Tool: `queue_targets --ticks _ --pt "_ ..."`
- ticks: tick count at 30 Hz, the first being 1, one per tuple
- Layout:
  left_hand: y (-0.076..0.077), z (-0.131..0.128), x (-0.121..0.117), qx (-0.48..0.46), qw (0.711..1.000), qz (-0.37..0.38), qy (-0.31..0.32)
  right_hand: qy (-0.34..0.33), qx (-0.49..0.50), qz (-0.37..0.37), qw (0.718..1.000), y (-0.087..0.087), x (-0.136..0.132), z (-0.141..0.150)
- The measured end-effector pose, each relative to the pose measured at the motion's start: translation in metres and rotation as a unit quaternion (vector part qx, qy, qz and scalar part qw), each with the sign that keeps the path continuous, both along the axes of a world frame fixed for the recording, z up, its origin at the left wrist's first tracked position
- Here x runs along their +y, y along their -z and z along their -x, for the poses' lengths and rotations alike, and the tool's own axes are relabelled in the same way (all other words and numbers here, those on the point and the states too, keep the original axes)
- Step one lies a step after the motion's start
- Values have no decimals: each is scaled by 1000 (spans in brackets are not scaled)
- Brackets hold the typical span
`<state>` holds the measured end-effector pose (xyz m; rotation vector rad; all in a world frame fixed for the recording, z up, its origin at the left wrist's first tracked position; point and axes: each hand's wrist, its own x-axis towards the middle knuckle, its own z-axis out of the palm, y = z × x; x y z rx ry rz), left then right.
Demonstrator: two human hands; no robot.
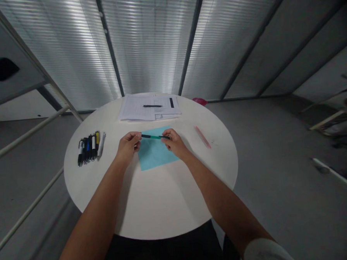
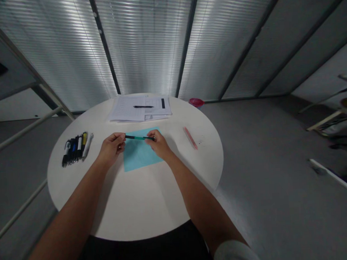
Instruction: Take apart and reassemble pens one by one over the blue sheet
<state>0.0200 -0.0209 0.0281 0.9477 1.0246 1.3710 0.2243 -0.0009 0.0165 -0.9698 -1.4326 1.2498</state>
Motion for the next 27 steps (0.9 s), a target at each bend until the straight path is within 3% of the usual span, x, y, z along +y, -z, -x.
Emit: queue_targets --ticks 17,23,27 --pt "2 -1 1 9 1000 -7 4 32 -34 7 999 -3 0 -2" --pt "2 -1 1 7 1000 -7 -5 5 8 25 1000 -6 -1 -3" --pt "2 -2 1 17 1000 -10 4 23 11 25 999 -8 0 -5"
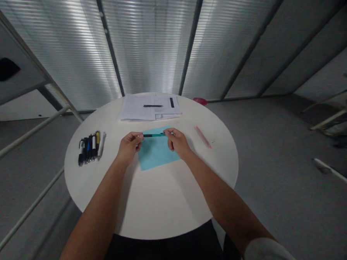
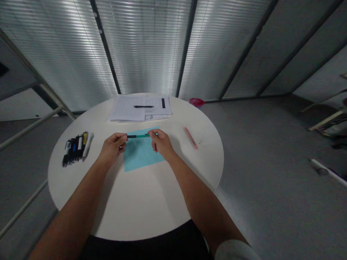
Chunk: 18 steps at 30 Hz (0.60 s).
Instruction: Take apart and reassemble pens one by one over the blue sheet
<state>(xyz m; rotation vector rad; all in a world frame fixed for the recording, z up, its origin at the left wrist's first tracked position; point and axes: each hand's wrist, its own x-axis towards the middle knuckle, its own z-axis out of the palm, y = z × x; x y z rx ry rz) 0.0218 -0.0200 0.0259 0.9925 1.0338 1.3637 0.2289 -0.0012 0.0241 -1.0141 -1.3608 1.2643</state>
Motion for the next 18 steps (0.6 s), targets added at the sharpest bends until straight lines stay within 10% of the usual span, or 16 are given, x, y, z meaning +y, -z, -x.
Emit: queue_targets --ticks 18 --pt "-2 -2 -2 16 1000 12 1 41 24 -2 999 8 6 4"
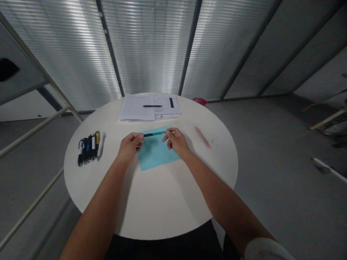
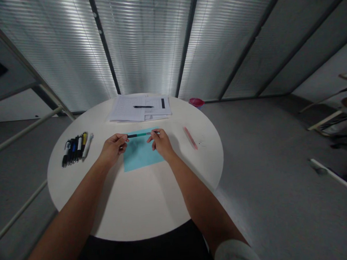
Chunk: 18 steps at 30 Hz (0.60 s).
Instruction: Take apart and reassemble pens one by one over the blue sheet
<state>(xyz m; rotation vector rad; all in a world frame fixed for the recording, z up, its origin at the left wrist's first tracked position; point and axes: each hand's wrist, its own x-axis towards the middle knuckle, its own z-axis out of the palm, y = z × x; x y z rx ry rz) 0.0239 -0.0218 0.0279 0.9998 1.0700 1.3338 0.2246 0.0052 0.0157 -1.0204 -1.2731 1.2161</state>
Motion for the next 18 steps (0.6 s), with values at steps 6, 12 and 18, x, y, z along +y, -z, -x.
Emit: queue_targets --ticks 6,12,18 --pt "1 0 1 14 1000 -7 -6 0 -36 -1 999 -3 -3 -2" --pt "3 -4 -1 110 993 -40 -2 5 102 59 993 -7 1 -4" --pt "5 -10 -6 247 962 -114 -2 -108 116 143 977 -16 -6 -7"
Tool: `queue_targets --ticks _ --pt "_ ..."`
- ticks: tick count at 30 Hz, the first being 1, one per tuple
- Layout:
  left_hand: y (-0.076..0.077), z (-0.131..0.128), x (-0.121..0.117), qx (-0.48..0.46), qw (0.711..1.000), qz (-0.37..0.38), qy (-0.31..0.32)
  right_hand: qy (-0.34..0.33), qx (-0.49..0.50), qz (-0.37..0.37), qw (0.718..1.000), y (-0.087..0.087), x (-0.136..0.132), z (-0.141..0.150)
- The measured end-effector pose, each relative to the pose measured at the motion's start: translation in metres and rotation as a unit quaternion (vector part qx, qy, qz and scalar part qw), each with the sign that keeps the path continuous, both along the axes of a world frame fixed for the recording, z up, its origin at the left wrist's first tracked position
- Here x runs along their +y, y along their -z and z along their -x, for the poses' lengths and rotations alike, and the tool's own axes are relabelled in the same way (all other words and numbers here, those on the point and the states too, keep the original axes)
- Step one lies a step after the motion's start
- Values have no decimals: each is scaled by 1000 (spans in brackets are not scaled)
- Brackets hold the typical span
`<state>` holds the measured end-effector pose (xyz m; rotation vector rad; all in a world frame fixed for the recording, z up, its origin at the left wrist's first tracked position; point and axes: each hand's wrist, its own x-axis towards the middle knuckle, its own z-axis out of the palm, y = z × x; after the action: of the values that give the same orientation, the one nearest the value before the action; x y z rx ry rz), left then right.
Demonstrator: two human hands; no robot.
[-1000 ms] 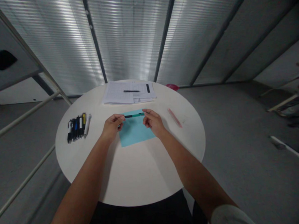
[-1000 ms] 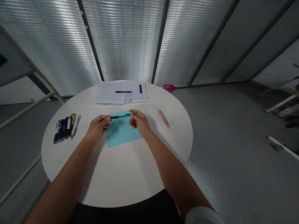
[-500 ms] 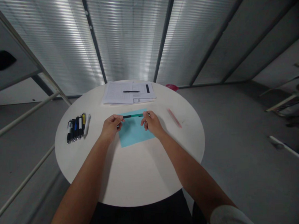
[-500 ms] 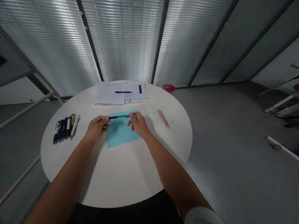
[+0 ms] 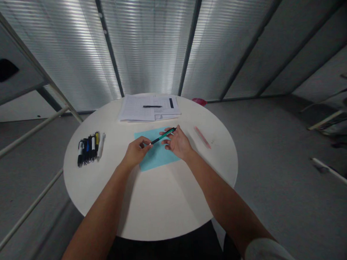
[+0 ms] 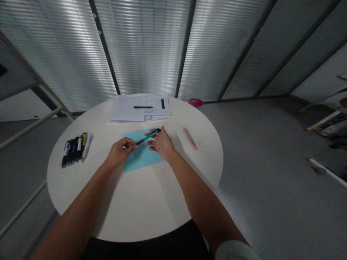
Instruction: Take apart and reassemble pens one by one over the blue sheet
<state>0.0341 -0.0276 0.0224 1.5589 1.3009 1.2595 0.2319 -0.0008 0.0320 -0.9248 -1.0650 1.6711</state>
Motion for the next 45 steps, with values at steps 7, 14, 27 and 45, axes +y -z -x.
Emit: queue_targets --ticks 7,14,27,45 --pt "2 14 0 96 990 -66 83 23 64 -26 997 -3 -1 -10" --pt "19 28 13 209 974 -84 -9 76 110 -60 989 -1 5 -22" --pt "12 25 10 391 920 -19 0 118 132 20 984 -9 2 -10" --pt "12 24 10 420 907 -22 -3 74 -162 -141 974 11 -3 3"
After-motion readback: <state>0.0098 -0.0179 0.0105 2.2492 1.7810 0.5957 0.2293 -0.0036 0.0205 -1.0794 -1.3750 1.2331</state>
